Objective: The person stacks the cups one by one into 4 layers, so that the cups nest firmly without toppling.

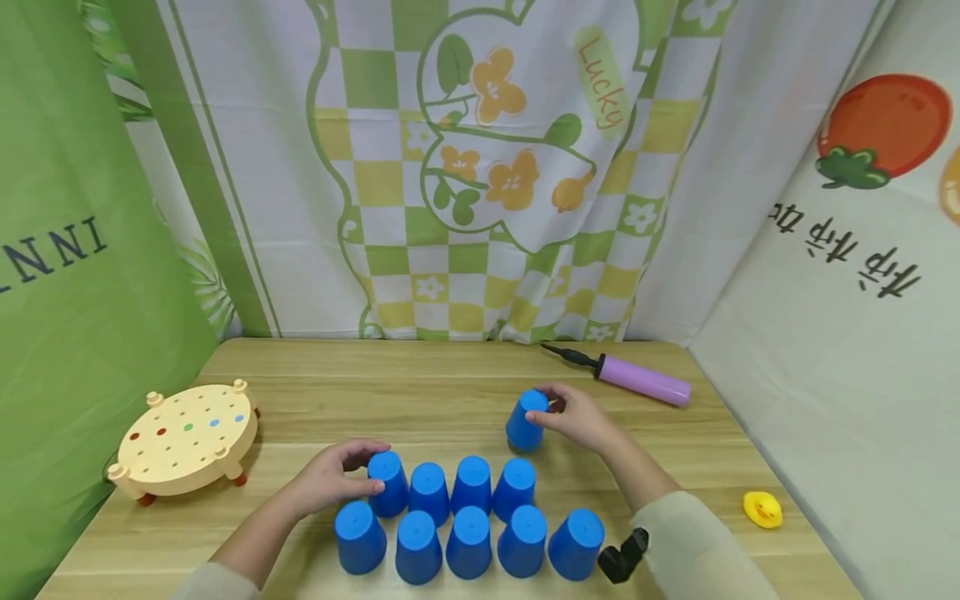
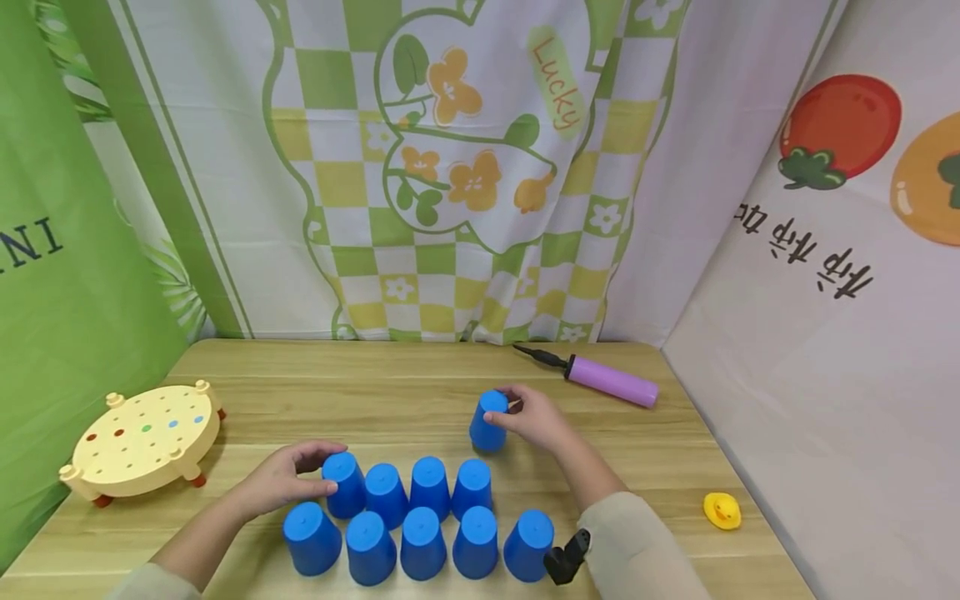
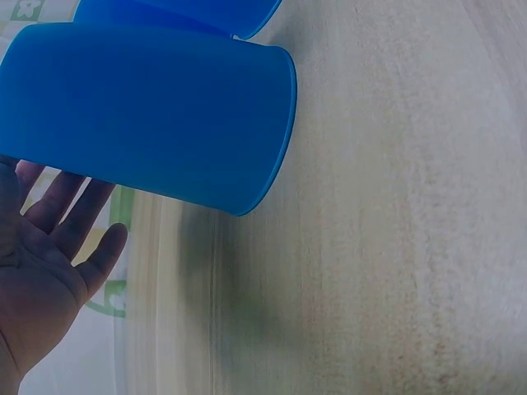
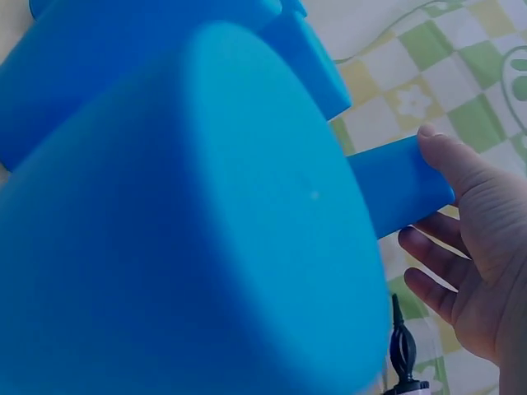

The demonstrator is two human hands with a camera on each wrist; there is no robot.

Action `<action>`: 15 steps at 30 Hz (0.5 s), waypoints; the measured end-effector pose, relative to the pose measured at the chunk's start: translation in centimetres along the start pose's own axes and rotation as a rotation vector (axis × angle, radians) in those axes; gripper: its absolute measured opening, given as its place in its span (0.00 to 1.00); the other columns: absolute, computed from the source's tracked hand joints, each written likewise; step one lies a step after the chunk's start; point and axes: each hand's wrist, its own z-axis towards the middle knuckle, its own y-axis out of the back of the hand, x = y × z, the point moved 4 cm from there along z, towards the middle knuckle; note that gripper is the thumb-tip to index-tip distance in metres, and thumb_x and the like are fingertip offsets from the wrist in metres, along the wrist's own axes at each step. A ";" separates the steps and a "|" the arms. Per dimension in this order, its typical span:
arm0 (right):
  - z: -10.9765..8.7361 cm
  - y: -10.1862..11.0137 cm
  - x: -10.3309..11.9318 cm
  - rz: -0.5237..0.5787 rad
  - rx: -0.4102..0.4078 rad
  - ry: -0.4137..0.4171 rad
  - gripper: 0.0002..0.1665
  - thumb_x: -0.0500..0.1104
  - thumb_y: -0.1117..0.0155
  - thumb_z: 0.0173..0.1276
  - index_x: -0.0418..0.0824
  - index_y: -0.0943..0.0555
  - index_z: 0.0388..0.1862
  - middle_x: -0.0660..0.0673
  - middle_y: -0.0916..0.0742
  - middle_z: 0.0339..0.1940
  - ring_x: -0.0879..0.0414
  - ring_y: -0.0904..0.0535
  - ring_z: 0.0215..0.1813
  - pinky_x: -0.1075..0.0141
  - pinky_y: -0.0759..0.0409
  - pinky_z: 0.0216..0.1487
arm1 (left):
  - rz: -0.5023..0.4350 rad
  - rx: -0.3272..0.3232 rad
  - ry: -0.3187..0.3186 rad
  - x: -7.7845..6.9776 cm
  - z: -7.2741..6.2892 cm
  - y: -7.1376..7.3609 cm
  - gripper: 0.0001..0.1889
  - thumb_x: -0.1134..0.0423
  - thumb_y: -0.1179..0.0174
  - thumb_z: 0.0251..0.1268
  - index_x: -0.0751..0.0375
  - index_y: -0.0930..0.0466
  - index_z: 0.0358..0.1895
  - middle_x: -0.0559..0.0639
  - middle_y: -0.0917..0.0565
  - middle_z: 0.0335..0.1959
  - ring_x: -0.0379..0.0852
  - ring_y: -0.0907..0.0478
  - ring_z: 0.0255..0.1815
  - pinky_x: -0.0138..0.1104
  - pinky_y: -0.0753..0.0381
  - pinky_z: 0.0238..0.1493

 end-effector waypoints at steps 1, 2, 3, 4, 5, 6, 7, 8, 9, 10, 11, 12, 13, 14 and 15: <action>0.3 -0.2 0.1 -0.005 -0.002 0.000 0.33 0.54 0.30 0.63 0.41 0.23 0.63 0.42 0.15 0.52 0.51 0.20 0.49 0.61 0.19 0.43 | 0.004 0.004 -0.002 0.0 0.0 0.0 0.30 0.53 0.32 0.61 0.65 0.26 0.63 0.61 0.20 0.58 0.61 0.24 0.60 0.61 0.29 0.64; 0.7 -0.4 0.1 -0.009 -0.003 -0.004 0.33 0.54 0.29 0.63 0.42 0.23 0.63 0.42 0.16 0.52 0.51 0.20 0.50 0.60 0.18 0.45 | 0.003 0.006 -0.001 0.0 0.0 0.0 0.30 0.52 0.32 0.61 0.66 0.26 0.63 0.61 0.20 0.58 0.61 0.24 0.60 0.60 0.29 0.64; 0.9 -0.5 0.2 -0.019 -0.004 -0.003 0.33 0.54 0.29 0.62 0.42 0.23 0.63 0.42 0.16 0.53 0.51 0.20 0.50 0.59 0.18 0.46 | 0.001 0.006 -0.001 0.0 0.1 0.0 0.31 0.52 0.32 0.61 0.66 0.26 0.63 0.61 0.19 0.58 0.61 0.24 0.60 0.60 0.29 0.64; 1.2 -0.7 0.2 -0.026 -0.001 0.000 0.33 0.54 0.29 0.62 0.42 0.23 0.63 0.42 0.16 0.54 0.51 0.20 0.51 0.58 0.18 0.47 | 0.000 0.007 -0.001 0.0 0.1 0.0 0.31 0.52 0.32 0.61 0.66 0.26 0.63 0.61 0.19 0.58 0.60 0.24 0.60 0.60 0.29 0.64; 1.4 -0.9 0.3 -0.029 0.003 0.003 0.33 0.54 0.29 0.62 0.42 0.23 0.63 0.42 0.16 0.55 0.51 0.20 0.51 0.58 0.18 0.48 | 0.000 0.007 0.000 0.0 0.1 0.0 0.31 0.53 0.32 0.61 0.66 0.26 0.63 0.60 0.19 0.58 0.60 0.24 0.60 0.60 0.29 0.64; 1.6 -1.1 0.3 -0.032 0.007 0.005 0.32 0.54 0.29 0.62 0.42 0.23 0.62 0.42 0.16 0.55 0.51 0.20 0.52 0.57 0.19 0.50 | 0.001 0.008 -0.001 0.0 0.1 0.0 0.31 0.53 0.32 0.61 0.66 0.26 0.63 0.60 0.19 0.57 0.59 0.24 0.59 0.60 0.29 0.64; 1.8 -1.3 0.4 -0.033 0.012 0.013 0.32 0.53 0.28 0.62 0.42 0.22 0.62 0.42 0.16 0.55 0.50 0.20 0.52 0.56 0.19 0.50 | 0.005 0.010 -0.005 0.0 0.1 0.0 0.31 0.53 0.32 0.61 0.67 0.27 0.63 0.60 0.19 0.57 0.59 0.23 0.59 0.60 0.29 0.64; 2.0 -1.6 0.4 -0.030 0.019 0.016 0.32 0.53 0.28 0.61 0.42 0.22 0.62 0.42 0.16 0.55 0.50 0.19 0.52 0.56 0.19 0.51 | 0.003 0.010 -0.005 0.0 0.1 0.0 0.31 0.53 0.32 0.61 0.67 0.27 0.63 0.60 0.19 0.57 0.59 0.23 0.59 0.60 0.29 0.64; 2.1 -1.8 0.5 -0.025 0.027 0.020 0.32 0.53 0.28 0.61 0.42 0.22 0.62 0.41 0.16 0.55 0.49 0.19 0.52 0.55 0.18 0.51 | 0.003 0.009 -0.006 0.0 0.1 0.0 0.30 0.53 0.32 0.61 0.67 0.27 0.63 0.60 0.19 0.57 0.59 0.23 0.59 0.60 0.29 0.64; 2.2 -2.1 0.6 -0.023 0.035 0.022 0.32 0.52 0.28 0.61 0.42 0.22 0.62 0.41 0.16 0.55 0.49 0.19 0.52 0.55 0.18 0.51 | 0.000 0.009 -0.008 0.0 0.0 0.0 0.30 0.53 0.33 0.61 0.67 0.27 0.63 0.60 0.19 0.57 0.59 0.24 0.59 0.60 0.29 0.64; 2.3 -2.3 0.7 -0.023 0.044 0.023 0.32 0.52 0.28 0.61 0.42 0.22 0.62 0.41 0.16 0.55 0.49 0.19 0.52 0.55 0.18 0.51 | -0.003 0.010 -0.007 0.0 0.0 0.0 0.30 0.53 0.33 0.62 0.66 0.27 0.63 0.61 0.19 0.58 0.60 0.24 0.60 0.60 0.29 0.64; 2.4 -2.6 0.8 -0.026 0.051 0.025 0.31 0.52 0.28 0.61 0.42 0.22 0.62 0.41 0.16 0.55 0.49 0.19 0.52 0.55 0.18 0.51 | -0.003 0.010 -0.006 0.0 0.0 0.0 0.30 0.53 0.33 0.62 0.66 0.27 0.63 0.61 0.19 0.58 0.60 0.24 0.60 0.60 0.29 0.64; 2.4 -2.8 0.8 -0.025 0.059 0.020 0.31 0.52 0.28 0.61 0.43 0.22 0.62 0.42 0.16 0.55 0.49 0.19 0.53 0.55 0.18 0.51 | -0.002 0.009 -0.005 0.0 0.0 0.0 0.30 0.53 0.33 0.62 0.66 0.27 0.63 0.61 0.19 0.58 0.61 0.24 0.60 0.60 0.29 0.64; 2.5 -3.0 0.9 -0.027 0.065 0.014 0.31 0.53 0.28 0.62 0.43 0.22 0.62 0.42 0.16 0.55 0.49 0.19 0.53 0.55 0.18 0.52 | -0.007 0.007 -0.002 0.1 0.0 0.0 0.30 0.53 0.32 0.61 0.66 0.27 0.63 0.61 0.19 0.58 0.61 0.24 0.61 0.60 0.29 0.64; 2.5 -3.2 0.9 -0.030 0.070 0.011 0.31 0.53 0.28 0.62 0.44 0.22 0.62 0.42 0.16 0.56 0.49 0.19 0.53 0.56 0.18 0.52 | -0.010 0.005 0.001 0.1 -0.1 0.0 0.30 0.53 0.32 0.61 0.65 0.27 0.63 0.60 0.19 0.58 0.61 0.24 0.61 0.60 0.29 0.64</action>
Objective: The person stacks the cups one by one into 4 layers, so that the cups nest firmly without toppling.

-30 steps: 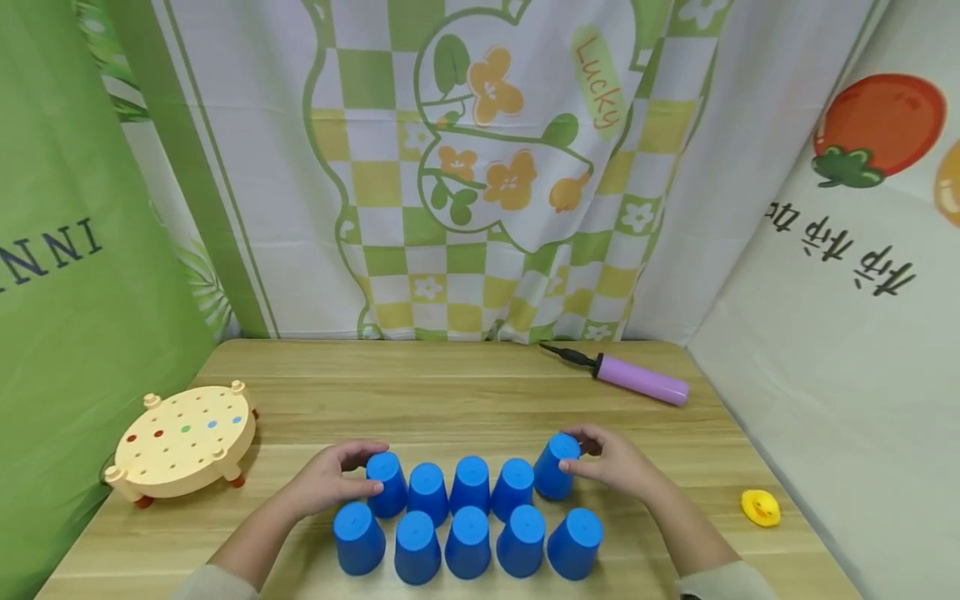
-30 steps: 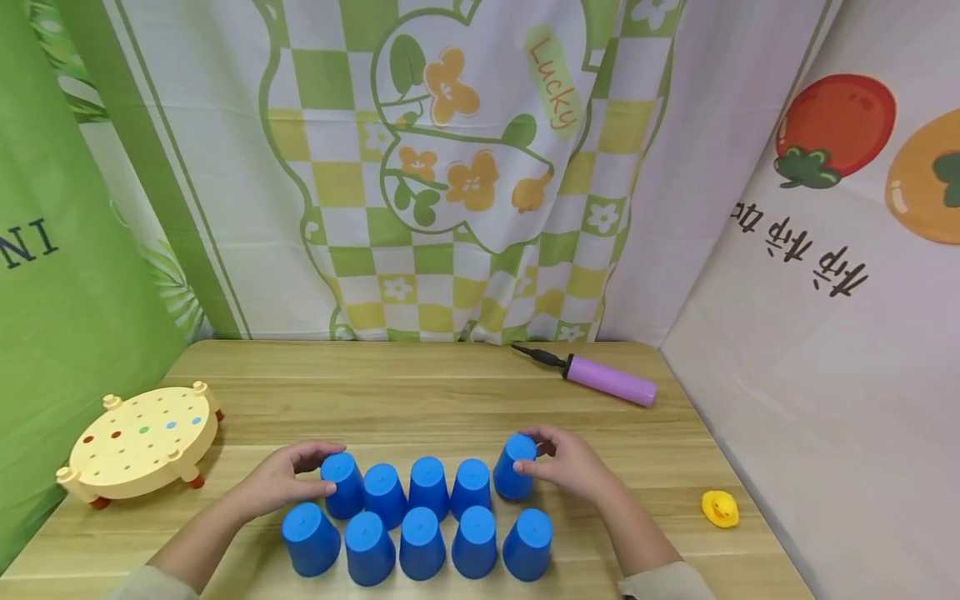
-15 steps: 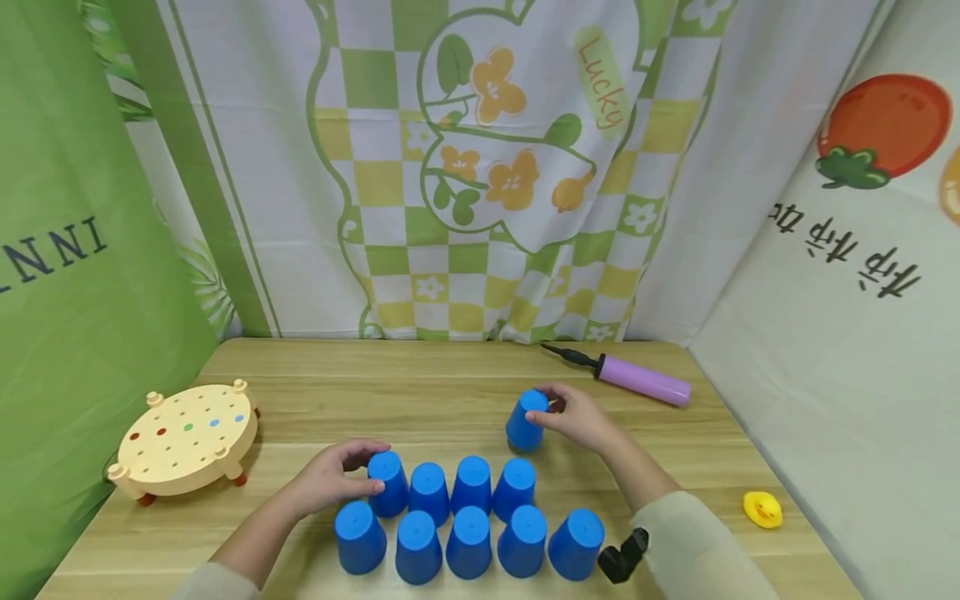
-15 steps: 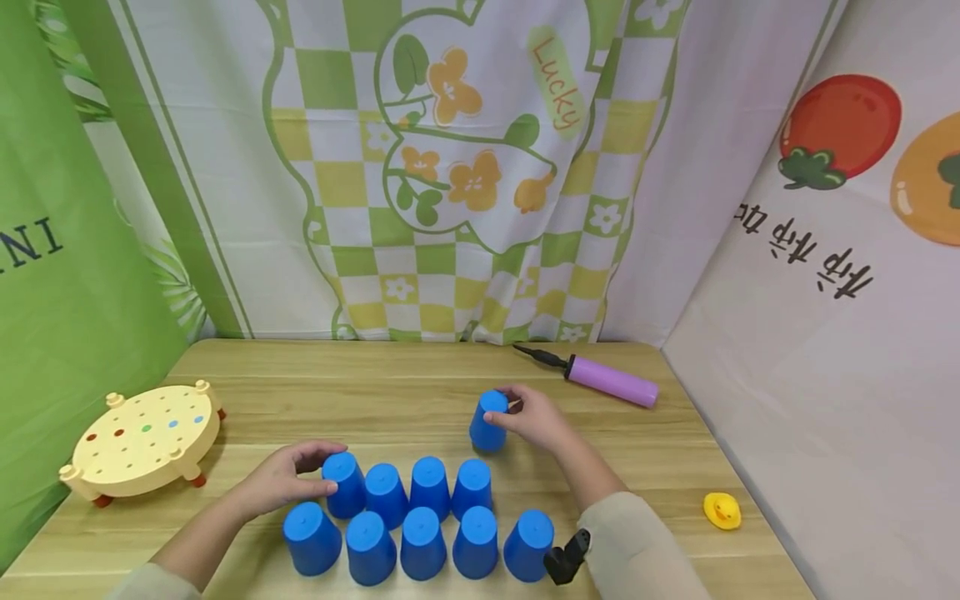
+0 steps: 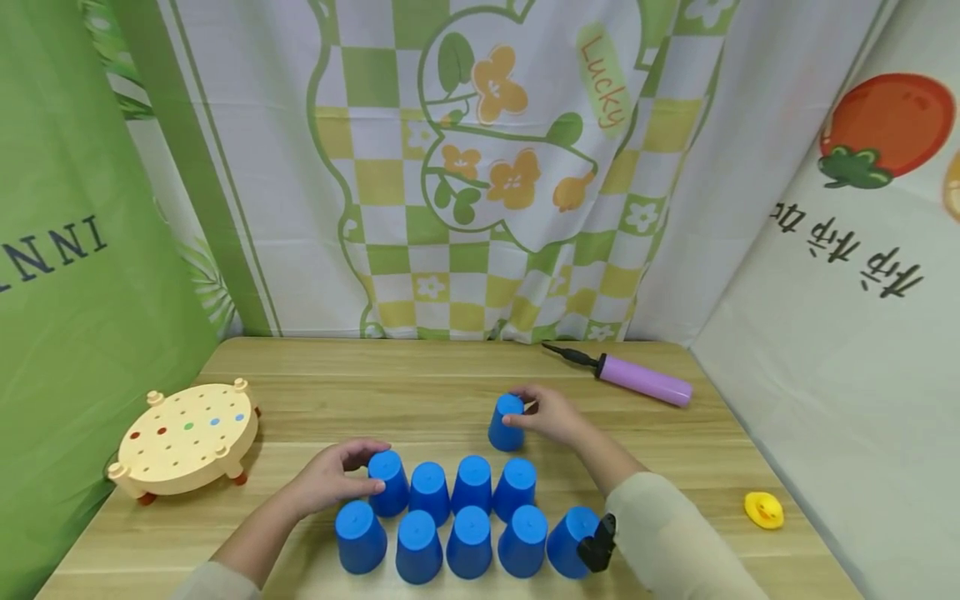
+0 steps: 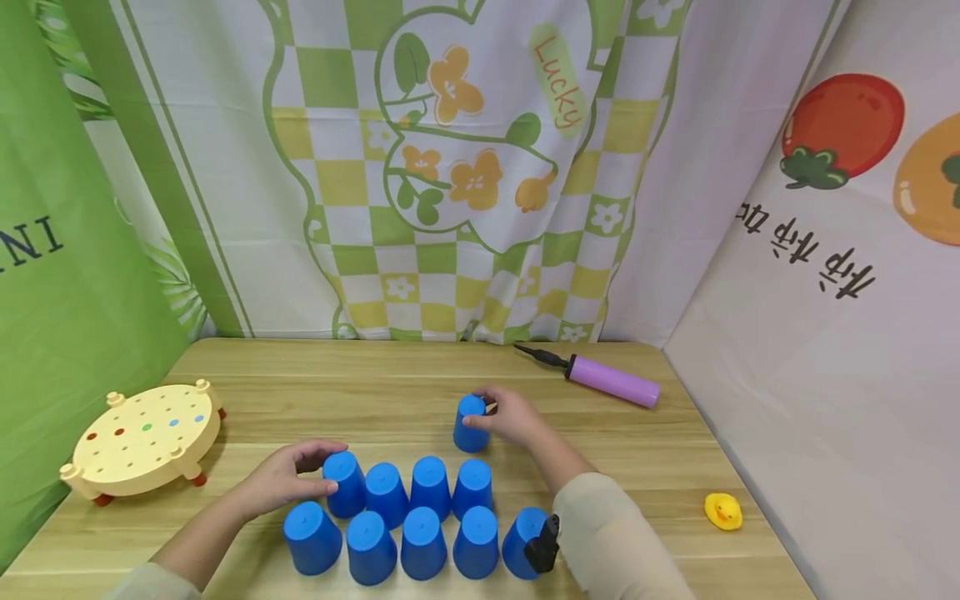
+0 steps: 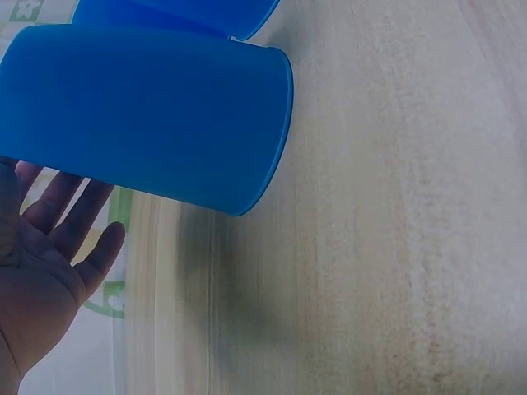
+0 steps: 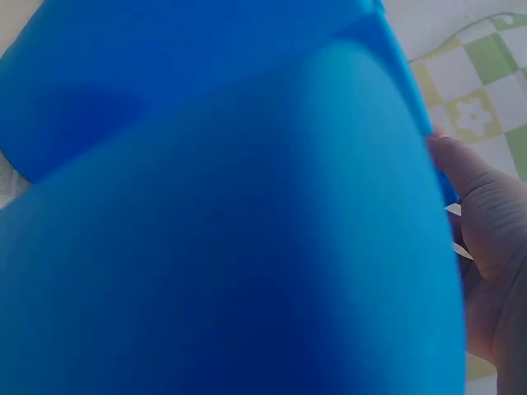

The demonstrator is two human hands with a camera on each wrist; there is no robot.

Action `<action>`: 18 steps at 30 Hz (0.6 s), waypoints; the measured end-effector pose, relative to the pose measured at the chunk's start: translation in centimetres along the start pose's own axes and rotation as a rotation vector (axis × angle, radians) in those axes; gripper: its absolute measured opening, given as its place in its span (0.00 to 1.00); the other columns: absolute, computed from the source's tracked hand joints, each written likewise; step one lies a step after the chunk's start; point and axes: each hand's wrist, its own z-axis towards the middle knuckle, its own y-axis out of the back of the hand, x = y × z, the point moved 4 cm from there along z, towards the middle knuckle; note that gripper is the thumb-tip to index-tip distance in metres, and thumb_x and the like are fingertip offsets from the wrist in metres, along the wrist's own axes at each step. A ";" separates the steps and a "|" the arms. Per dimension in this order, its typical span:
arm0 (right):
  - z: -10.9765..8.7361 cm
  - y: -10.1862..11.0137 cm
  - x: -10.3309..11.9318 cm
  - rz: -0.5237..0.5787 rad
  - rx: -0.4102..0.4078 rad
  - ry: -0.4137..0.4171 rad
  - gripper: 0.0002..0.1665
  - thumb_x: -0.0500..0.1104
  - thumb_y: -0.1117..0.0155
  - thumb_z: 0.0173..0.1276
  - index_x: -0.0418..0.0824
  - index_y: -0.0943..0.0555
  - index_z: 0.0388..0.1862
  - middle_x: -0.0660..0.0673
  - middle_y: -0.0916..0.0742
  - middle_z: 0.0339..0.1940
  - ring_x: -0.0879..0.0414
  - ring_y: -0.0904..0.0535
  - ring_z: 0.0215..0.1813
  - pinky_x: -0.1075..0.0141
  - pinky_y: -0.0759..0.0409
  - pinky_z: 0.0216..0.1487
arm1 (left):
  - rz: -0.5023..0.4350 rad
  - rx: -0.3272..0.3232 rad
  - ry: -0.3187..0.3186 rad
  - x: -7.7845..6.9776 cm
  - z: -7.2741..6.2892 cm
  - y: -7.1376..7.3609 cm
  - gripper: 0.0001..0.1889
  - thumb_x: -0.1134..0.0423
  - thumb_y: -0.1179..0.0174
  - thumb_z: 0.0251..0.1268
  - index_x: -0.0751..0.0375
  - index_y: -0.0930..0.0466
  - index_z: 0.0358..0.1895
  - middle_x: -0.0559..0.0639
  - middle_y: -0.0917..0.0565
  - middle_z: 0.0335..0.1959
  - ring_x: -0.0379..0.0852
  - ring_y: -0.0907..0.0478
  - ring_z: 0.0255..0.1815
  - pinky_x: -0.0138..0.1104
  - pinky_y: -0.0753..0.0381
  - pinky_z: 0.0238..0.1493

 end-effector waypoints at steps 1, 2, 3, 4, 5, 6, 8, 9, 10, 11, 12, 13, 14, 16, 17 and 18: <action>0.0 -0.1 0.0 -0.006 0.002 -0.002 0.31 0.53 0.28 0.62 0.44 0.22 0.62 0.43 0.16 0.56 0.49 0.19 0.53 0.56 0.18 0.51 | 0.001 -0.001 -0.001 0.0 0.0 0.0 0.30 0.53 0.32 0.61 0.65 0.27 0.63 0.60 0.19 0.58 0.61 0.24 0.60 0.60 0.29 0.64; 0.0 -0.2 0.0 -0.006 0.003 -0.005 0.31 0.53 0.29 0.62 0.44 0.22 0.62 0.43 0.16 0.56 0.50 0.19 0.53 0.56 0.18 0.51 | 0.004 -0.001 -0.001 0.0 0.0 0.0 0.30 0.53 0.32 0.61 0.65 0.26 0.63 0.60 0.19 0.58 0.60 0.24 0.60 0.59 0.28 0.63; 0.0 -0.3 0.1 -0.005 0.003 -0.009 0.30 0.53 0.29 0.63 0.45 0.22 0.62 0.43 0.16 0.56 0.50 0.19 0.53 0.56 0.18 0.51 | 0.009 -0.003 -0.001 -0.1 0.0 0.0 0.30 0.53 0.32 0.61 0.65 0.26 0.63 0.59 0.19 0.58 0.59 0.24 0.59 0.57 0.26 0.62; 0.0 -0.4 0.1 -0.003 0.003 -0.012 0.30 0.53 0.29 0.63 0.45 0.22 0.62 0.43 0.16 0.56 0.50 0.19 0.53 0.56 0.18 0.51 | 0.014 -0.006 -0.001 -0.1 0.0 0.0 0.30 0.53 0.32 0.61 0.65 0.26 0.63 0.59 0.19 0.57 0.58 0.23 0.58 0.55 0.25 0.61; 0.0 -0.4 0.1 -0.001 0.001 -0.016 0.30 0.53 0.29 0.63 0.45 0.22 0.62 0.43 0.16 0.56 0.50 0.19 0.53 0.56 0.17 0.51 | 0.019 -0.008 0.000 -0.1 0.0 0.0 0.30 0.53 0.32 0.61 0.64 0.26 0.63 0.59 0.19 0.57 0.56 0.23 0.57 0.53 0.24 0.60; -0.1 -0.4 0.1 0.000 0.002 -0.020 0.30 0.53 0.29 0.63 0.45 0.23 0.62 0.43 0.17 0.56 0.50 0.19 0.53 0.56 0.18 0.51 | 0.025 -0.012 0.002 -0.1 0.1 0.0 0.29 0.53 0.32 0.61 0.64 0.26 0.63 0.58 0.18 0.56 0.54 0.23 0.56 0.50 0.23 0.59; -0.1 -0.4 0.1 -0.004 0.004 -0.026 0.31 0.53 0.30 0.63 0.46 0.23 0.63 0.43 0.17 0.56 0.50 0.19 0.54 0.55 0.18 0.52 | 0.045 -0.024 0.009 -0.1 0.1 0.1 0.29 0.53 0.32 0.61 0.63 0.25 0.62 0.57 0.18 0.55 0.51 0.23 0.54 0.45 0.23 0.56; -0.2 -0.4 0.1 -0.006 0.007 -0.028 0.31 0.53 0.30 0.64 0.46 0.24 0.64 0.43 0.17 0.57 0.49 0.19 0.54 0.54 0.18 0.53 | 0.059 -0.034 0.014 -0.1 0.1 0.3 0.29 0.52 0.32 0.60 0.62 0.25 0.62 0.56 0.17 0.54 0.50 0.23 0.54 0.44 0.23 0.56; -0.2 -0.4 0.1 -0.007 0.009 -0.031 0.32 0.54 0.30 0.64 0.46 0.25 0.65 0.42 0.17 0.58 0.49 0.19 0.55 0.54 0.18 0.53 | 0.066 -0.043 0.017 -0.1 0.1 0.4 0.29 0.52 0.32 0.60 0.62 0.25 0.62 0.55 0.17 0.54 0.50 0.22 0.53 0.43 0.23 0.55; -0.3 -0.4 0.1 -0.008 0.011 -0.033 0.33 0.54 0.31 0.64 0.46 0.25 0.66 0.42 0.17 0.59 0.48 0.20 0.56 0.53 0.18 0.54 | 0.071 -0.054 0.018 -0.1 0.1 0.5 0.28 0.52 0.32 0.60 0.62 0.25 0.61 0.55 0.17 0.54 0.50 0.22 0.53 0.43 0.23 0.55; -0.3 -0.4 0.0 -0.008 0.013 -0.033 0.34 0.55 0.31 0.65 0.46 0.26 0.67 0.42 0.17 0.59 0.48 0.20 0.57 0.53 0.19 0.55 | 0.078 -0.066 0.020 -0.2 0.1 0.7 0.28 0.52 0.31 0.60 0.61 0.25 0.61 0.55 0.17 0.54 0.50 0.22 0.53 0.43 0.23 0.56; -0.4 -0.3 0.0 0.001 0.012 -0.034 0.35 0.55 0.32 0.65 0.46 0.27 0.68 0.42 0.18 0.60 0.47 0.20 0.58 0.53 0.19 0.55 | 0.084 -0.080 0.023 -0.4 0.1 0.9 0.28 0.52 0.31 0.60 0.61 0.24 0.61 0.54 0.17 0.54 0.50 0.22 0.53 0.43 0.23 0.56; -0.5 -0.2 0.0 0.012 0.010 -0.034 0.36 0.55 0.32 0.65 0.46 0.28 0.69 0.41 0.18 0.60 0.47 0.20 0.58 0.53 0.19 0.55 | 0.090 -0.092 0.024 -0.6 0.2 1.2 0.28 0.52 0.31 0.60 0.61 0.25 0.61 0.54 0.17 0.53 0.50 0.22 0.54 0.43 0.23 0.56; -0.7 0.0 -0.1 0.034 0.002 -0.027 0.36 0.56 0.33 0.66 0.46 0.29 0.70 0.41 0.18 0.60 0.47 0.21 0.59 0.53 0.19 0.55 | 0.097 -0.108 0.021 -1.0 0.4 1.7 0.28 0.52 0.31 0.60 0.60 0.25 0.61 0.54 0.17 0.54 0.50 0.23 0.54 0.44 0.24 0.58; -0.9 0.2 -0.1 0.046 -0.002 -0.020 0.36 0.56 0.33 0.66 0.46 0.29 0.70 0.41 0.18 0.60 0.46 0.21 0.58 0.53 0.18 0.54 | 0.102 -0.114 0.018 -1.3 0.6 1.9 0.28 0.52 0.31 0.60 0.60 0.25 0.61 0.53 0.17 0.53 0.50 0.23 0.54 0.45 0.24 0.58; -1.1 0.4 -0.1 0.061 -0.007 -0.014 0.35 0.55 0.33 0.66 0.46 0.29 0.69 0.40 0.18 0.60 0.46 0.21 0.58 0.53 0.18 0.54 | 0.107 -0.122 0.015 -1.6 0.8 2.1 0.28 0.52 0.31 0.59 0.59 0.25 0.61 0.53 0.17 0.53 0.50 0.23 0.54 0.45 0.24 0.58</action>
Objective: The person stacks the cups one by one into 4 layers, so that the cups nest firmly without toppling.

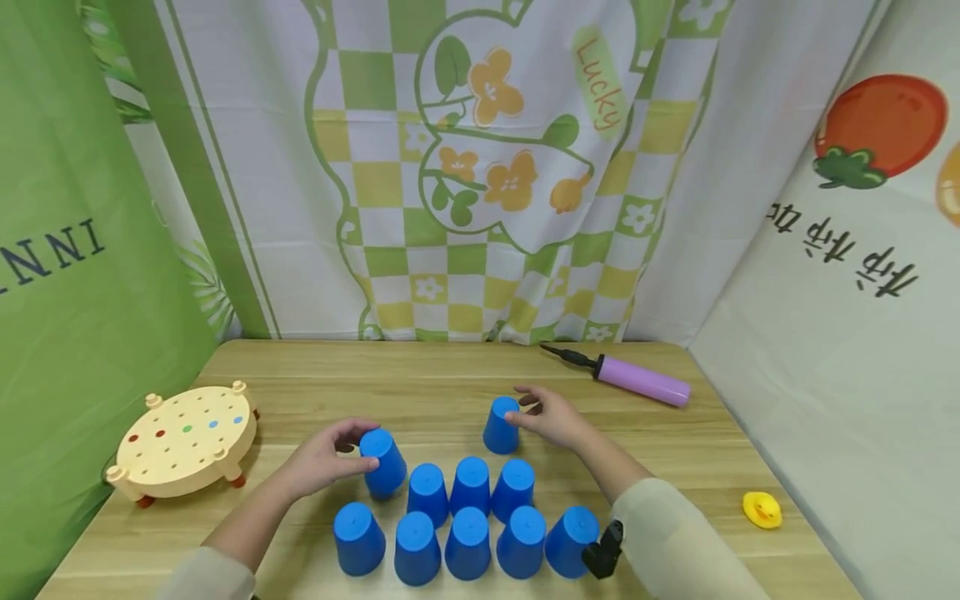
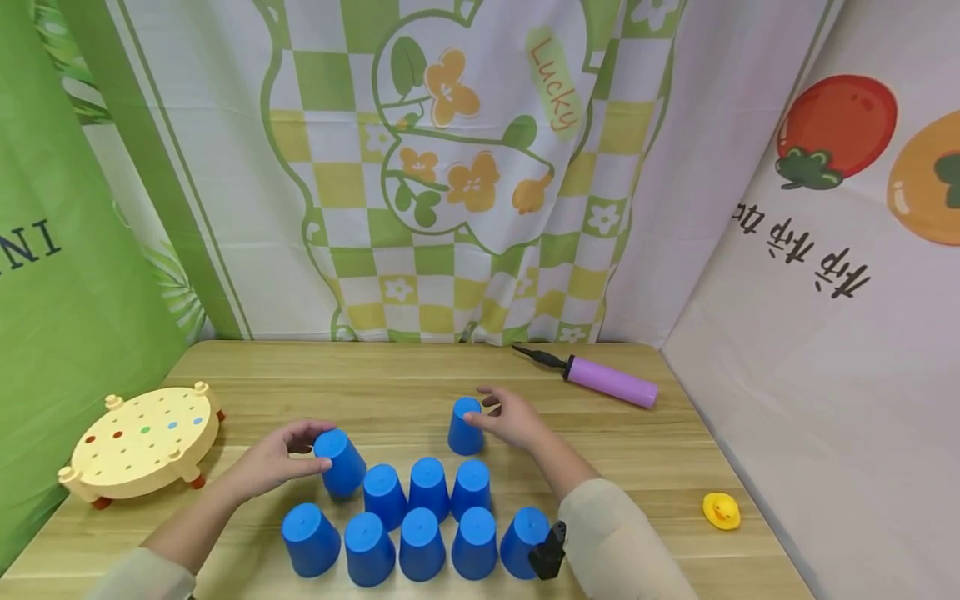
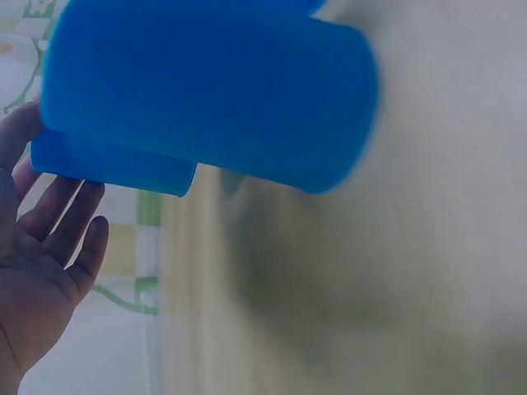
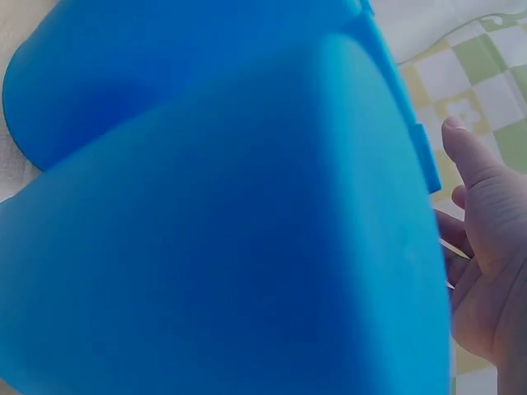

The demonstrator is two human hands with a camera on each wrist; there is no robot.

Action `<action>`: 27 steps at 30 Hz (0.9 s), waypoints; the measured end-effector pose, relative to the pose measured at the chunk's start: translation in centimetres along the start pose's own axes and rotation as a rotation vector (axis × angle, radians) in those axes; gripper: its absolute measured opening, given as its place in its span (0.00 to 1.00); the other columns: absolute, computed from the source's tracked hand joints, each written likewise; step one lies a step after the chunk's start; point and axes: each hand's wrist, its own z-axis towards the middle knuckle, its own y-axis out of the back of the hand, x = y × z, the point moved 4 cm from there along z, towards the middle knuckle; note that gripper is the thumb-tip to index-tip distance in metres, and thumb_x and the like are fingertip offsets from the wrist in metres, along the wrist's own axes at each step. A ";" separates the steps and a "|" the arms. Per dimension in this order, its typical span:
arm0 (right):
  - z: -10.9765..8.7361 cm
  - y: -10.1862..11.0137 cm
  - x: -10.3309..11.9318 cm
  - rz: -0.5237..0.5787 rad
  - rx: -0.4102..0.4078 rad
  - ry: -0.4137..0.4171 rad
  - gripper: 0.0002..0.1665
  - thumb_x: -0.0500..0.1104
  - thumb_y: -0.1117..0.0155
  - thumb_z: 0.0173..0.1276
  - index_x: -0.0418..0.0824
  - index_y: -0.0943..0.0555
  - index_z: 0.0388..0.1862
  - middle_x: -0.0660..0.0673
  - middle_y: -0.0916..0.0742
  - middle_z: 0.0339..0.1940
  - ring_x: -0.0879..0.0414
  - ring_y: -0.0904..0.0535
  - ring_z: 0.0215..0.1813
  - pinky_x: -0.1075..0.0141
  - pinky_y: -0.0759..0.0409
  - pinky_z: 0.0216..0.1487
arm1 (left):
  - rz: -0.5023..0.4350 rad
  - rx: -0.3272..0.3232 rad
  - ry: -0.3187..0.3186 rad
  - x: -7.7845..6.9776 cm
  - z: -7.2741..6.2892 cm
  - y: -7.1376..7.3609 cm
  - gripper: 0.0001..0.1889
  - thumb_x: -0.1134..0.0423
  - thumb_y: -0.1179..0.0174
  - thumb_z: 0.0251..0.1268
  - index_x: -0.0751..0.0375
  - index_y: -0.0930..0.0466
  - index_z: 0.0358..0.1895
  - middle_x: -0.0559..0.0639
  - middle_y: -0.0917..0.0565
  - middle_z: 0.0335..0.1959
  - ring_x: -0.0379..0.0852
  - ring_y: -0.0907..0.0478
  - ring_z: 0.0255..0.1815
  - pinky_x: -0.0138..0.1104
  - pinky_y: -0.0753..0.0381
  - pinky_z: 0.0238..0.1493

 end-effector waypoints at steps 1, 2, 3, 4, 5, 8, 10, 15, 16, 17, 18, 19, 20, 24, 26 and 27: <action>-0.2 0.2 0.0 0.008 -0.005 0.009 0.35 0.55 0.34 0.66 0.45 0.28 0.69 0.39 0.18 0.61 0.46 0.21 0.58 0.53 0.18 0.54 | 0.004 -0.006 -0.005 -0.3 0.3 0.1 0.28 0.51 0.31 0.59 0.58 0.25 0.61 0.53 0.18 0.53 0.50 0.23 0.54 0.44 0.24 0.57; -0.4 0.4 -0.1 0.006 -0.010 0.018 0.34 0.55 0.34 0.67 0.44 0.28 0.69 0.39 0.18 0.61 0.46 0.21 0.58 0.53 0.18 0.53 | 0.008 -0.011 -0.011 -0.6 0.6 0.2 0.28 0.51 0.31 0.59 0.58 0.25 0.61 0.52 0.18 0.53 0.50 0.23 0.54 0.43 0.24 0.57; -0.6 0.5 -0.1 0.008 -0.016 0.026 0.34 0.55 0.34 0.67 0.43 0.27 0.68 0.38 0.19 0.61 0.46 0.21 0.57 0.53 0.19 0.54 | 0.010 -0.017 -0.018 -0.9 0.9 0.2 0.28 0.51 0.31 0.59 0.58 0.24 0.61 0.52 0.17 0.52 0.49 0.23 0.53 0.43 0.24 0.57; -0.8 0.7 -0.1 0.009 -0.022 0.034 0.33 0.54 0.35 0.68 0.43 0.27 0.67 0.38 0.19 0.61 0.46 0.20 0.57 0.53 0.19 0.54 | 0.011 -0.021 -0.026 -1.2 1.2 0.2 0.28 0.51 0.31 0.59 0.58 0.24 0.61 0.52 0.17 0.52 0.49 0.23 0.53 0.43 0.24 0.57; -1.1 0.8 -0.2 0.010 -0.027 0.040 0.32 0.54 0.35 0.68 0.42 0.26 0.67 0.37 0.19 0.61 0.46 0.20 0.57 0.53 0.19 0.54 | 0.010 -0.026 -0.036 -1.5 1.5 0.1 0.28 0.51 0.31 0.59 0.58 0.24 0.61 0.52 0.17 0.51 0.50 0.23 0.53 0.43 0.24 0.56; -1.8 1.1 -0.5 0.010 -0.037 0.056 0.30 0.52 0.36 0.69 0.40 0.26 0.65 0.38 0.18 0.60 0.47 0.20 0.56 0.53 0.19 0.55 | 0.000 -0.044 -0.046 -2.3 2.6 -0.3 0.27 0.52 0.31 0.59 0.59 0.24 0.60 0.53 0.17 0.51 0.50 0.23 0.53 0.41 0.24 0.55; -2.5 1.2 -0.7 0.015 -0.036 0.070 0.29 0.51 0.36 0.69 0.39 0.25 0.64 0.38 0.18 0.60 0.46 0.20 0.56 0.53 0.19 0.55 | -0.011 -0.053 -0.044 -2.6 3.4 -0.6 0.27 0.53 0.31 0.59 0.60 0.24 0.60 0.54 0.17 0.51 0.50 0.22 0.52 0.41 0.23 0.54; -4.6 1.5 -1.5 0.019 -0.039 0.082 0.26 0.50 0.36 0.69 0.40 0.24 0.62 0.41 0.17 0.59 0.47 0.20 0.56 0.50 0.21 0.58 | -0.018 -0.054 -0.008 -3.2 5.4 -1.8 0.28 0.53 0.31 0.59 0.59 0.24 0.61 0.55 0.18 0.53 0.52 0.22 0.53 0.40 0.18 0.49; -5.1 1.5 -1.7 0.018 -0.040 0.085 0.26 0.50 0.36 0.70 0.40 0.23 0.62 0.41 0.17 0.59 0.47 0.20 0.56 0.49 0.21 0.59 | -0.015 -0.047 -0.005 -3.4 5.7 -2.0 0.28 0.53 0.31 0.59 0.59 0.25 0.62 0.55 0.18 0.54 0.52 0.23 0.53 0.41 0.18 0.48; -5.5 1.5 -1.9 0.022 -0.047 0.079 0.25 0.50 0.36 0.69 0.41 0.23 0.61 0.42 0.16 0.59 0.48 0.20 0.56 0.49 0.22 0.60 | -0.011 -0.042 -0.001 -3.5 6.0 -2.2 0.28 0.53 0.31 0.59 0.59 0.25 0.62 0.55 0.18 0.54 0.53 0.23 0.54 0.41 0.17 0.48; -5.9 1.5 -2.0 0.021 -0.050 0.080 0.24 0.50 0.36 0.69 0.41 0.23 0.61 0.42 0.16 0.59 0.48 0.20 0.57 0.48 0.23 0.61 | -0.005 -0.039 0.001 -3.7 6.3 -2.4 0.28 0.53 0.31 0.59 0.58 0.25 0.62 0.55 0.18 0.54 0.53 0.23 0.54 0.42 0.17 0.48; -6.3 1.6 -2.2 0.024 -0.053 0.083 0.24 0.50 0.36 0.69 0.42 0.22 0.61 0.42 0.16 0.59 0.47 0.20 0.57 0.48 0.23 0.62 | -0.002 -0.035 0.005 -3.8 6.6 -2.6 0.28 0.53 0.31 0.59 0.58 0.25 0.62 0.54 0.18 0.55 0.53 0.23 0.55 0.43 0.17 0.49; -6.6 1.6 -2.4 0.024 -0.052 0.085 0.24 0.51 0.36 0.70 0.42 0.22 0.61 0.41 0.17 0.59 0.47 0.20 0.57 0.47 0.23 0.62 | 0.005 -0.029 0.007 -4.0 6.9 -2.8 0.29 0.53 0.31 0.59 0.58 0.25 0.63 0.54 0.18 0.55 0.53 0.23 0.55 0.43 0.17 0.50; -8.2 1.6 -3.1 0.037 -0.047 0.090 0.25 0.50 0.36 0.70 0.39 0.23 0.60 0.37 0.17 0.60 0.46 0.19 0.57 0.48 0.22 0.61 | 0.021 -0.005 0.014 -4.7 7.9 -3.6 0.28 0.53 0.30 0.59 0.57 0.24 0.62 0.52 0.18 0.54 0.52 0.23 0.56 0.45 0.18 0.53; -9.1 1.6 -3.4 0.035 -0.049 0.088 0.25 0.50 0.36 0.69 0.39 0.23 0.60 0.37 0.17 0.59 0.46 0.19 0.57 0.48 0.22 0.60 | 0.028 0.005 0.017 -5.1 8.4 -3.9 0.28 0.53 0.30 0.59 0.57 0.24 0.62 0.52 0.18 0.54 0.52 0.22 0.56 0.46 0.18 0.53; -9.5 1.6 -3.5 0.034 -0.052 0.087 0.25 0.50 0.36 0.69 0.39 0.23 0.60 0.37 0.17 0.59 0.46 0.19 0.56 0.48 0.22 0.60 | 0.032 0.011 0.017 -5.2 8.7 -4.2 0.28 0.54 0.30 0.59 0.57 0.24 0.62 0.53 0.18 0.54 0.52 0.22 0.56 0.45 0.18 0.53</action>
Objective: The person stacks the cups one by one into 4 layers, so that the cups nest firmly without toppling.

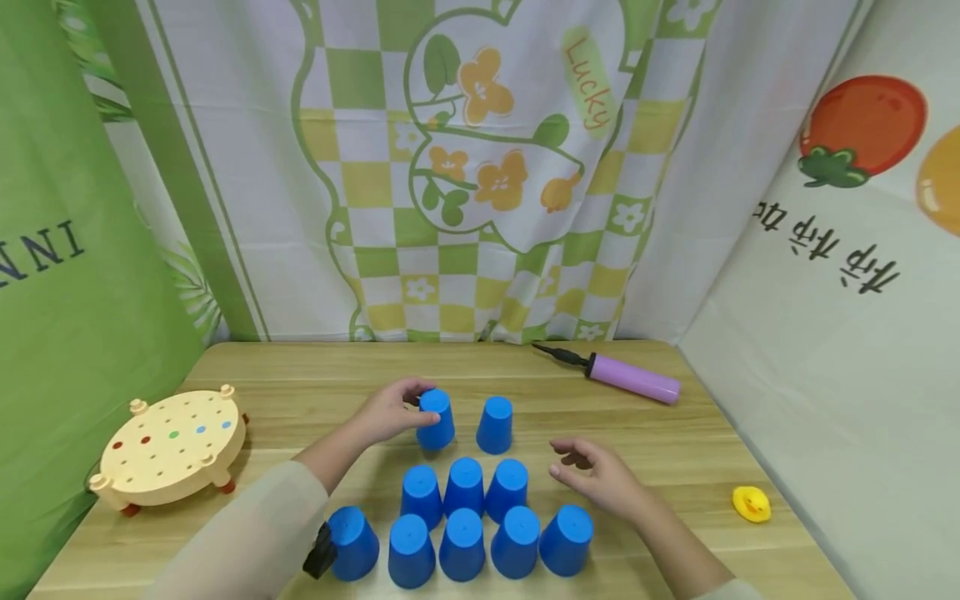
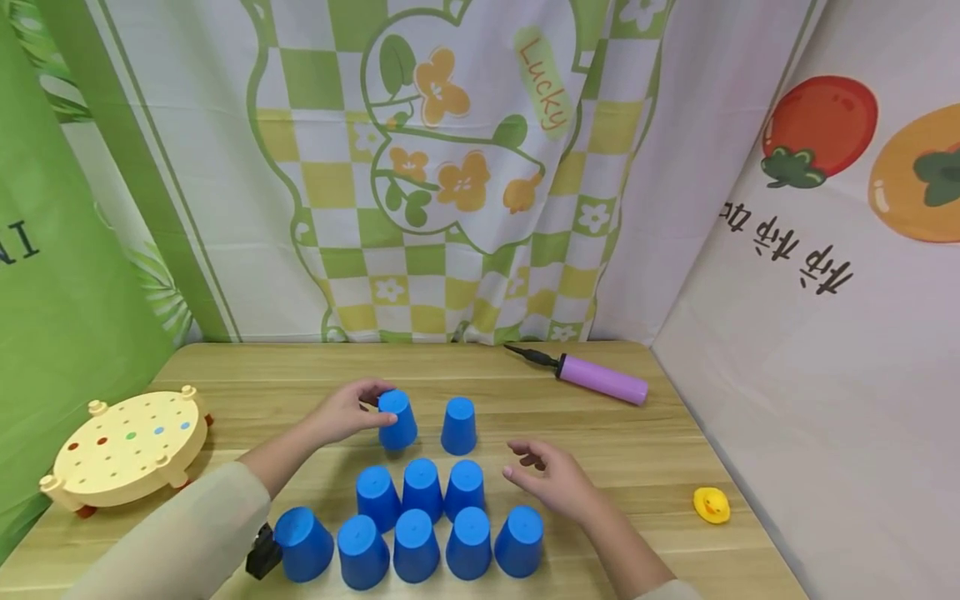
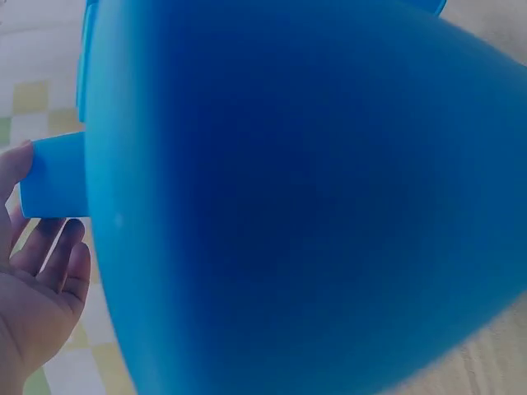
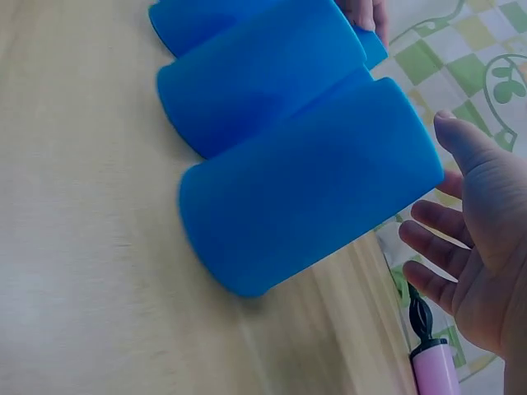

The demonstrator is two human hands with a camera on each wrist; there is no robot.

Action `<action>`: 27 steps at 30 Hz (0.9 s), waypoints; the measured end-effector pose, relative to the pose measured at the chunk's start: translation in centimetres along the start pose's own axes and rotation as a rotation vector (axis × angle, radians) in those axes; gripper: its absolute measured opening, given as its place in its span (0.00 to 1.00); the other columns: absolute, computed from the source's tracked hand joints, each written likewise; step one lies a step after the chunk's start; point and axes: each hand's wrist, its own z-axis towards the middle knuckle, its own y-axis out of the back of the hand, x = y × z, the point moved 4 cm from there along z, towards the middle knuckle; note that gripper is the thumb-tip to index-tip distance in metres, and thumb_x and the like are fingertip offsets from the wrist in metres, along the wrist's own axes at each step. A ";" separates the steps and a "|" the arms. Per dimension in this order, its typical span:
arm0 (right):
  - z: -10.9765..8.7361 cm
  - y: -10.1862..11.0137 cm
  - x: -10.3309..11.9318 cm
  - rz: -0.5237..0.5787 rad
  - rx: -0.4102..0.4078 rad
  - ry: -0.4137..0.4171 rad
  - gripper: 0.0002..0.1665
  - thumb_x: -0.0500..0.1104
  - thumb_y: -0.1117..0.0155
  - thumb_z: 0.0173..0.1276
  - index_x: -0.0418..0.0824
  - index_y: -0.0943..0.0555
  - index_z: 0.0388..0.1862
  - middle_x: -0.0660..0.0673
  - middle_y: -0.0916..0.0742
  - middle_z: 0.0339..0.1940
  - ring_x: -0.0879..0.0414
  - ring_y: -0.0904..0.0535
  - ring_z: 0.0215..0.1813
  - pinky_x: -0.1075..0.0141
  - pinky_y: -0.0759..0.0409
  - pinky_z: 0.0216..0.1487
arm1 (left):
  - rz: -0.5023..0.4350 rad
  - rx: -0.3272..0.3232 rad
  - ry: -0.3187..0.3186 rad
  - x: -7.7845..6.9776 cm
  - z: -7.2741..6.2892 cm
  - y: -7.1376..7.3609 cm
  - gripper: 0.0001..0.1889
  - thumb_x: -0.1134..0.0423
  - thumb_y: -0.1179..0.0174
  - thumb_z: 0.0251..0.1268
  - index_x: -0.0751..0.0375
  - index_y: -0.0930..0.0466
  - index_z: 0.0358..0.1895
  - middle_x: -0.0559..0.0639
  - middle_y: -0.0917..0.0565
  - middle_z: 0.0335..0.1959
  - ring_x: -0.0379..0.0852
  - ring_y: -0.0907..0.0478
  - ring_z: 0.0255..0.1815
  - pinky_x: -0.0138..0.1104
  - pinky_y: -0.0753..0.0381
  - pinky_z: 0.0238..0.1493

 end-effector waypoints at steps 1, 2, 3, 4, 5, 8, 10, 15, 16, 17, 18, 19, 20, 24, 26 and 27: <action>-0.5 0.0 0.0 0.000 -0.002 0.002 0.26 0.50 0.36 0.69 0.38 0.23 0.60 0.36 0.17 0.59 0.46 0.19 0.56 0.47 0.22 0.60 | 0.003 0.006 0.000 -0.1 0.2 -0.2 0.28 0.54 0.30 0.59 0.58 0.24 0.62 0.53 0.18 0.55 0.53 0.22 0.56 0.45 0.18 0.53; -1.0 0.1 -0.1 0.001 -0.004 0.004 0.26 0.50 0.36 0.69 0.37 0.23 0.60 0.36 0.17 0.59 0.46 0.19 0.57 0.47 0.22 0.60 | -0.002 0.014 0.002 -0.2 0.4 -0.5 0.28 0.54 0.30 0.58 0.58 0.24 0.62 0.54 0.18 0.55 0.53 0.22 0.56 0.45 0.18 0.53; -1.4 0.1 -0.1 0.003 -0.011 0.006 0.26 0.51 0.35 0.69 0.37 0.23 0.60 0.36 0.17 0.58 0.46 0.19 0.56 0.47 0.22 0.60 | -0.002 0.020 0.004 -0.3 0.6 -0.7 0.28 0.55 0.30 0.58 0.58 0.23 0.61 0.54 0.18 0.55 0.53 0.22 0.56 0.45 0.17 0.53; -1.9 0.1 -0.1 0.007 -0.017 0.012 0.26 0.50 0.36 0.69 0.37 0.23 0.60 0.36 0.17 0.58 0.45 0.19 0.56 0.47 0.22 0.59 | 0.000 0.026 0.004 -0.3 0.8 -1.0 0.27 0.55 0.30 0.58 0.59 0.23 0.61 0.54 0.17 0.54 0.53 0.22 0.56 0.45 0.18 0.53; -2.3 0.2 -0.2 0.009 -0.022 0.021 0.26 0.50 0.36 0.69 0.37 0.23 0.60 0.36 0.17 0.58 0.45 0.19 0.56 0.49 0.21 0.59 | 0.004 0.032 0.003 -0.4 0.9 -1.2 0.27 0.56 0.30 0.59 0.59 0.23 0.61 0.54 0.17 0.54 0.53 0.22 0.56 0.45 0.18 0.53; -3.6 0.3 -0.2 0.024 -0.038 0.056 0.25 0.48 0.37 0.70 0.35 0.23 0.61 0.35 0.17 0.57 0.45 0.19 0.54 0.55 0.19 0.56 | 0.002 0.048 0.011 -0.4 1.2 -2.0 0.25 0.57 0.30 0.59 0.58 0.22 0.59 0.53 0.17 0.53 0.52 0.22 0.55 0.46 0.18 0.54; -4.4 0.4 -0.3 0.022 -0.045 0.081 0.25 0.46 0.37 0.70 0.35 0.24 0.61 0.35 0.17 0.57 0.45 0.19 0.53 0.59 0.19 0.55 | 0.003 0.052 0.014 -0.4 1.3 -2.4 0.24 0.58 0.30 0.59 0.58 0.22 0.59 0.54 0.18 0.54 0.52 0.22 0.55 0.46 0.18 0.54; -6.2 0.2 -0.7 -0.012 -0.009 0.108 0.30 0.47 0.35 0.68 0.34 0.27 0.64 0.35 0.18 0.58 0.46 0.20 0.54 0.63 0.19 0.54 | -0.017 0.061 0.026 -0.6 1.4 -3.0 0.24 0.60 0.30 0.59 0.60 0.22 0.59 0.56 0.18 0.57 0.54 0.22 0.57 0.47 0.19 0.56; -6.4 0.2 -0.8 -0.019 0.005 0.110 0.31 0.47 0.34 0.67 0.34 0.27 0.65 0.35 0.18 0.59 0.45 0.20 0.54 0.63 0.19 0.54 | -0.019 0.062 0.029 -0.6 1.4 -3.1 0.24 0.61 0.31 0.59 0.60 0.22 0.59 0.56 0.19 0.57 0.55 0.22 0.58 0.47 0.19 0.56; -6.6 0.1 -0.9 -0.023 0.018 0.109 0.32 0.48 0.33 0.67 0.34 0.28 0.65 0.35 0.19 0.59 0.44 0.20 0.55 0.63 0.19 0.54 | -0.021 0.064 0.031 -0.7 1.4 -3.2 0.24 0.61 0.31 0.60 0.60 0.23 0.60 0.56 0.19 0.57 0.55 0.22 0.58 0.47 0.19 0.57; -6.7 0.0 -1.1 -0.026 0.031 0.114 0.34 0.48 0.32 0.66 0.34 0.29 0.65 0.34 0.19 0.60 0.42 0.20 0.55 0.62 0.19 0.54 | -0.021 0.064 0.034 -0.7 1.4 -3.3 0.24 0.61 0.31 0.60 0.60 0.23 0.60 0.56 0.19 0.58 0.55 0.22 0.58 0.47 0.19 0.56; -6.8 0.0 -1.2 -0.025 0.045 0.108 0.35 0.48 0.31 0.65 0.34 0.29 0.66 0.33 0.20 0.61 0.41 0.21 0.55 0.63 0.19 0.54 | -0.020 0.062 0.037 -0.7 1.5 -3.4 0.24 0.60 0.31 0.60 0.60 0.23 0.60 0.56 0.19 0.58 0.55 0.22 0.58 0.47 0.19 0.56; -6.8 -0.1 -1.3 -0.020 0.061 0.099 0.37 0.49 0.30 0.64 0.34 0.30 0.66 0.32 0.21 0.62 0.40 0.21 0.56 0.63 0.19 0.55 | -0.017 0.061 0.038 -0.7 1.5 -3.5 0.24 0.60 0.31 0.60 0.60 0.23 0.60 0.56 0.19 0.57 0.54 0.22 0.57 0.46 0.18 0.56; -6.9 -0.4 -1.6 0.009 0.117 0.030 0.42 0.53 0.27 0.60 0.36 0.31 0.68 0.33 0.22 0.64 0.39 0.22 0.58 0.63 0.20 0.56 | -0.006 0.062 0.044 -0.7 1.6 -3.7 0.24 0.60 0.30 0.59 0.59 0.22 0.59 0.55 0.18 0.57 0.53 0.21 0.56 0.45 0.18 0.54; -6.9 -0.5 -1.7 0.009 0.132 0.004 0.44 0.55 0.27 0.59 0.37 0.31 0.68 0.34 0.22 0.64 0.43 0.22 0.58 0.62 0.21 0.57 | -0.001 0.066 0.039 -0.6 1.7 -3.9 0.24 0.60 0.30 0.59 0.59 0.22 0.59 0.55 0.18 0.56 0.53 0.21 0.55 0.45 0.17 0.53; -6.9 -0.6 -1.7 0.006 0.135 0.000 0.44 0.55 0.27 0.59 0.37 0.31 0.68 0.35 0.21 0.64 0.44 0.22 0.58 0.62 0.21 0.57 | -0.002 0.066 0.039 -0.6 1.8 -4.0 0.25 0.60 0.30 0.59 0.60 0.23 0.60 0.56 0.18 0.56 0.53 0.21 0.54 0.44 0.17 0.53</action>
